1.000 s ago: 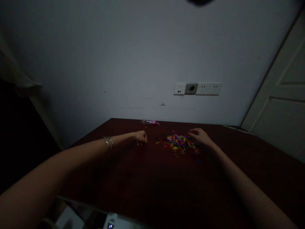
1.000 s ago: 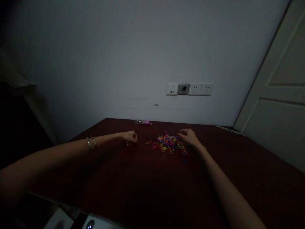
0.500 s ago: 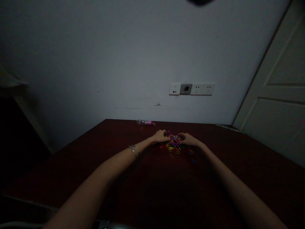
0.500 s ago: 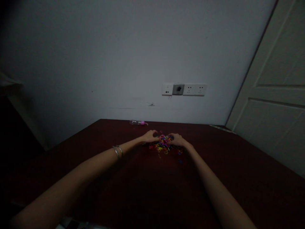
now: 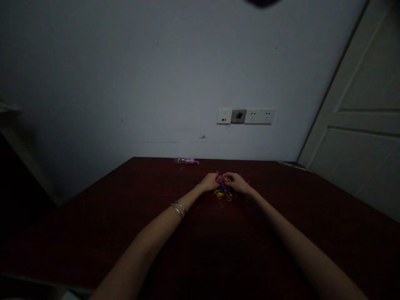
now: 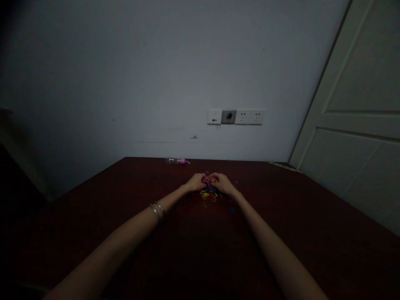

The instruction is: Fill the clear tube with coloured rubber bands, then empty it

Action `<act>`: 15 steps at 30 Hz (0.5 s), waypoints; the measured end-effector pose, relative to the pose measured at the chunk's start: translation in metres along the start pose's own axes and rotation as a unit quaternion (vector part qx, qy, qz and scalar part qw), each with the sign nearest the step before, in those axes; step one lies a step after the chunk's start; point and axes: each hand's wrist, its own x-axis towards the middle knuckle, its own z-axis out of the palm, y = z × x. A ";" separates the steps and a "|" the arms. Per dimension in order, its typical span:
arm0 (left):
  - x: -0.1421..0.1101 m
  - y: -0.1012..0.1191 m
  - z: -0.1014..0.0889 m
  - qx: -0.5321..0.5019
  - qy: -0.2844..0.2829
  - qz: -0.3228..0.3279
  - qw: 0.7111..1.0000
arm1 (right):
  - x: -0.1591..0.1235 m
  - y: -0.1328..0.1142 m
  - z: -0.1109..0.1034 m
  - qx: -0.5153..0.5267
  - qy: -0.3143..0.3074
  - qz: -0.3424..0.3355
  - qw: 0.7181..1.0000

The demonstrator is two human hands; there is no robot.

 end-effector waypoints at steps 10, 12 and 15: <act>-0.010 -0.033 -0.039 -0.042 0.055 -0.004 0.998 | 0.008 -0.030 0.001 0.131 0.047 -0.035 0.990; -0.013 -0.037 -0.047 -0.051 0.056 -0.012 0.997 | 0.009 -0.038 -0.003 0.157 0.033 -0.036 0.986; -0.018 -0.036 -0.052 -0.076 0.029 -0.009 0.997 | 0.009 -0.044 -0.012 0.187 0.019 -0.022 0.982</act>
